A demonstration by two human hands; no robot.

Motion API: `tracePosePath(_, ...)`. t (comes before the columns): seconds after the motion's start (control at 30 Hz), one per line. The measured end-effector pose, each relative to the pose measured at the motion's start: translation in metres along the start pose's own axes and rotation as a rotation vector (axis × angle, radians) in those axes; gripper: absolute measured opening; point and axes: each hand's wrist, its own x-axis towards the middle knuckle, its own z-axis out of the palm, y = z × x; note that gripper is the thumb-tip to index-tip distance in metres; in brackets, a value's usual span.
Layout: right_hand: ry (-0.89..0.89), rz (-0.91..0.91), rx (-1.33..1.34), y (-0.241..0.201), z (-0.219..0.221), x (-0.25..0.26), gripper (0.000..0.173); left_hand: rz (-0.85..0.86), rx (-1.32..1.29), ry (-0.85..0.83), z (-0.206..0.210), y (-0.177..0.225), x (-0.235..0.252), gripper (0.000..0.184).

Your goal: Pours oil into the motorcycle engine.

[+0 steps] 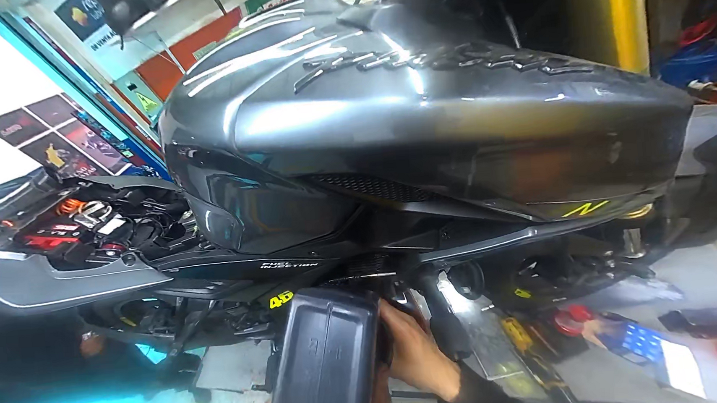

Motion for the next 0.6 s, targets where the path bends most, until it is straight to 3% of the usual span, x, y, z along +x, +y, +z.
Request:
tracePosePath(0.07,0.035,-0.022,0.01,0.001,0.004,-0.004,0.07,-0.002,0.022,-0.007,0.004,0.015,-0.003,0.051)
tracePosePath(0.2,0.072,-0.001,0.027,-0.003,0.006,-0.007,0.072,-0.01,-0.036,0.063,0.01,0.015,-0.017,0.074)
tracePosePath(0.3,0.015,-0.021,0.014,-0.004,0.004,-0.008,0.067,-0.108,0.13,0.061,0.005,-0.005,-0.043,0.09)
tracePosePath(0.37,-0.016,-0.02,0.022,-0.001,0.006,-0.011,0.064,-0.164,0.196,0.038,0.001,-0.013,-0.056,0.091)
tracePosePath(0.4,-0.024,-0.013,0.028,0.0,0.006,-0.012,0.064,-0.193,0.179,0.026,0.001,-0.01,-0.057,0.086)
tracePosePath(0.5,-0.038,-0.019,0.041,0.003,0.007,-0.011,0.072,-0.207,-0.024,0.025,0.026,0.015,-0.043,0.029)
tracePosePath(0.6,-0.057,0.01,0.015,0.001,0.007,-0.014,0.076,-0.204,-0.07,0.009,0.027,0.014,-0.051,0.024)
